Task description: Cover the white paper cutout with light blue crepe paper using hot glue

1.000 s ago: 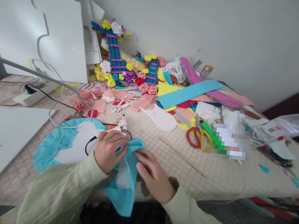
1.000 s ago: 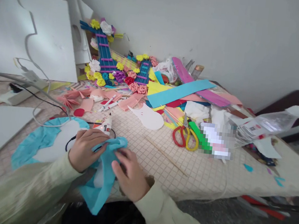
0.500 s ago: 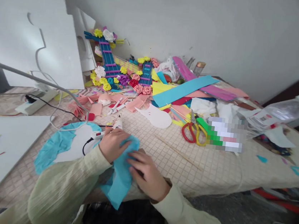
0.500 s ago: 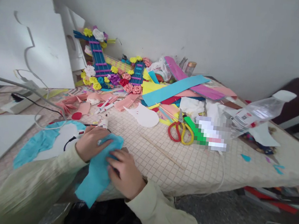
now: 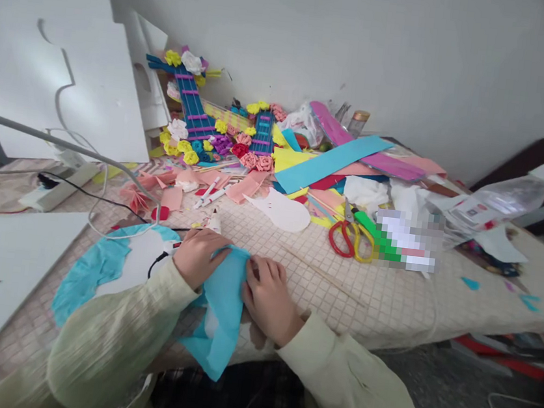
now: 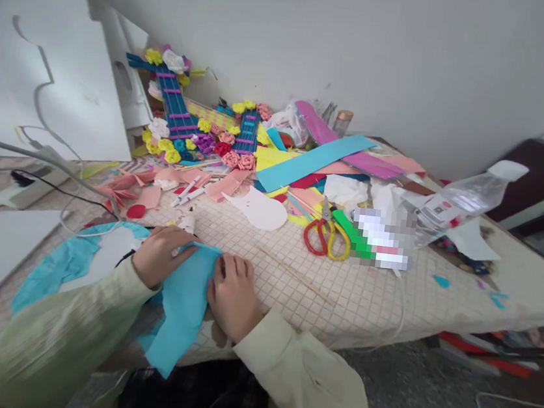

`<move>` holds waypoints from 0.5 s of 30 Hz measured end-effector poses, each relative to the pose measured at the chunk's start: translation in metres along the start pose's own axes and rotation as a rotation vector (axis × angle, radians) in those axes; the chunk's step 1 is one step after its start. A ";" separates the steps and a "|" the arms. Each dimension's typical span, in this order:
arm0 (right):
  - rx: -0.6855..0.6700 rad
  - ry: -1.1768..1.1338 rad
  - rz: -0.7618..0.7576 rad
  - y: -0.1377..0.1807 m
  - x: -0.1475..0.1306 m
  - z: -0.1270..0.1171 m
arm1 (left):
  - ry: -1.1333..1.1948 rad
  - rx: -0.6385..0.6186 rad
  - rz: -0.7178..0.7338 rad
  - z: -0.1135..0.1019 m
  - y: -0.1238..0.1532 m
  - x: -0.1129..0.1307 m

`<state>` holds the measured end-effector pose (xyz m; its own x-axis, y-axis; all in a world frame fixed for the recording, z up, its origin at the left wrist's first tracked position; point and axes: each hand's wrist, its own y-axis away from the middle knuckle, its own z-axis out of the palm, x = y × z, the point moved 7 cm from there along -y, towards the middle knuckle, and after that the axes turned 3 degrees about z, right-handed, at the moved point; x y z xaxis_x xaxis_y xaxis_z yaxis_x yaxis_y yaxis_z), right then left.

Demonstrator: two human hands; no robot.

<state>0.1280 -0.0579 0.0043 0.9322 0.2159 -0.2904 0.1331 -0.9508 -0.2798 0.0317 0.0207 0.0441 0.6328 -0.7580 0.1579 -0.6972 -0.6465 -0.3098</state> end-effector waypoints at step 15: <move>0.040 0.074 0.038 -0.003 -0.005 -0.002 | 0.157 0.043 0.364 -0.004 0.009 0.015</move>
<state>0.1239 -0.0566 0.0079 0.9588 0.1615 -0.2338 0.0848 -0.9479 -0.3070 0.0337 0.0036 0.0474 0.2854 -0.9430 0.1714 -0.8496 -0.3317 -0.4102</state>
